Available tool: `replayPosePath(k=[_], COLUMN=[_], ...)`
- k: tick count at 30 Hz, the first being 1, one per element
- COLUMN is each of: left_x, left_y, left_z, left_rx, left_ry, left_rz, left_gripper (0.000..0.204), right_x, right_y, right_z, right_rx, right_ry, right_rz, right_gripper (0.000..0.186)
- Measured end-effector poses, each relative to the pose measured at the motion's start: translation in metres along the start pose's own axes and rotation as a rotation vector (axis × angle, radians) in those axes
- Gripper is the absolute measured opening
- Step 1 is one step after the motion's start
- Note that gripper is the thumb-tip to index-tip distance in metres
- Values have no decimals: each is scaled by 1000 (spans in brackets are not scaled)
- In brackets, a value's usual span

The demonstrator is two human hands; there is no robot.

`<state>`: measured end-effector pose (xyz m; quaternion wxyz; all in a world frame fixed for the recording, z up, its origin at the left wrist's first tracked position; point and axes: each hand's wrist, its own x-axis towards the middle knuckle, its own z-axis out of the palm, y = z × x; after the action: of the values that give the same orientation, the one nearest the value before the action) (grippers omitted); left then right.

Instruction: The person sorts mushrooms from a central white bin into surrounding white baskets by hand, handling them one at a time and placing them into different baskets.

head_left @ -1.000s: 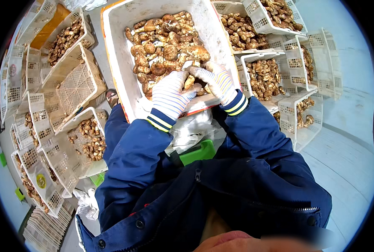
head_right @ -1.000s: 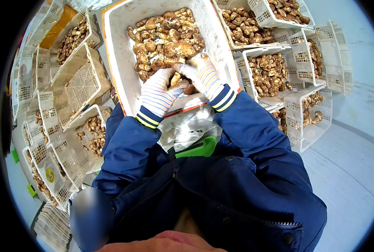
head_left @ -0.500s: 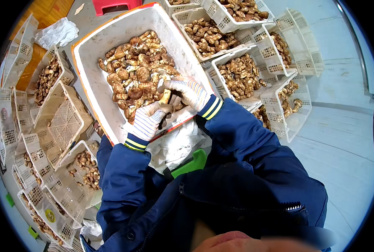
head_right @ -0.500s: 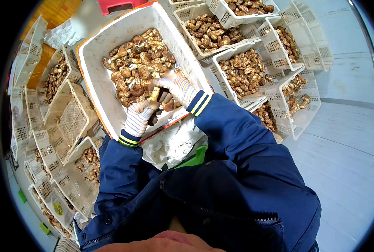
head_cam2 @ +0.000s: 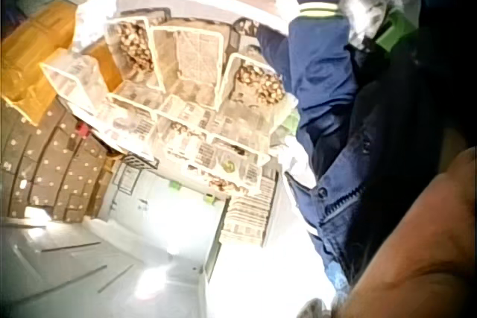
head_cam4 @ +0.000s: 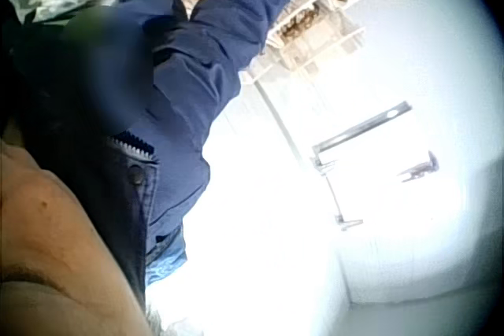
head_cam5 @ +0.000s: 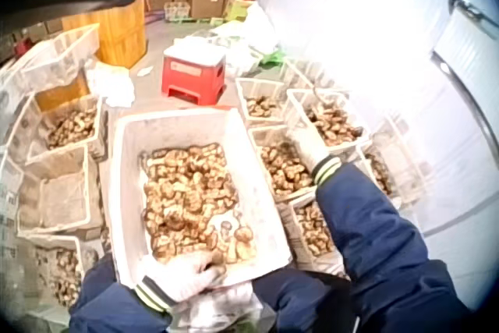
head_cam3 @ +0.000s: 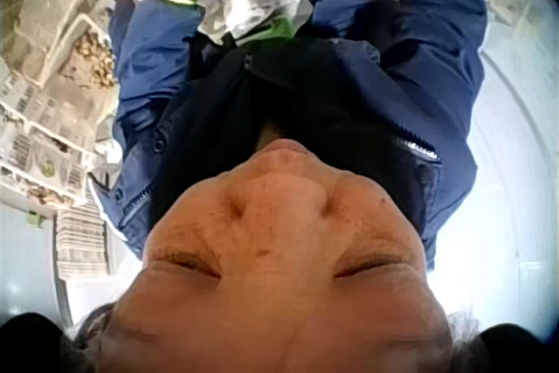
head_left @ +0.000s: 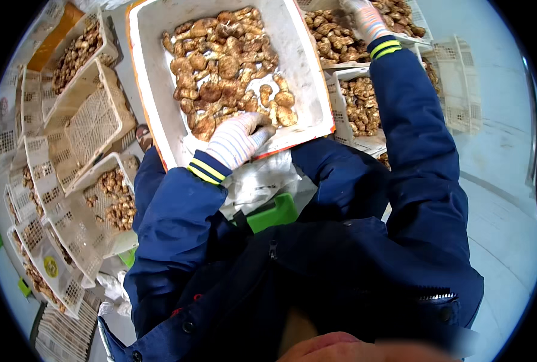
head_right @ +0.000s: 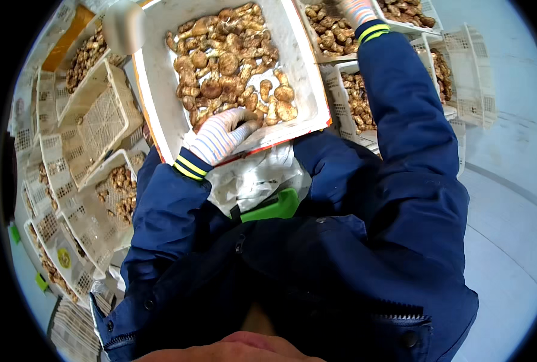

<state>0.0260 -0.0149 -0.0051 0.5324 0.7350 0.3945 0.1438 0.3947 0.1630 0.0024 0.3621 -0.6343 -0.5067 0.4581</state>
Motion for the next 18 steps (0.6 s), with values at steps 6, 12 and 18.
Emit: replayPosePath(k=[6,12,18], left_x=[-30,-47,-49], left_y=[-12,13,12], left_z=[2,-13,-27], left_rx=[-22,115,37], left_ry=[-243,-196,-176], left_rz=[46,-25,-24], left_gripper=[20,35,33], right_x=[-64,-24,-8], right_y=[52,144,181], right_z=[176,211,236], right_rx=[-1292,-1339,-1364], right_ry=[-554,-615,-513], right_rz=[267,415,477], right_gripper=[40,42,45])
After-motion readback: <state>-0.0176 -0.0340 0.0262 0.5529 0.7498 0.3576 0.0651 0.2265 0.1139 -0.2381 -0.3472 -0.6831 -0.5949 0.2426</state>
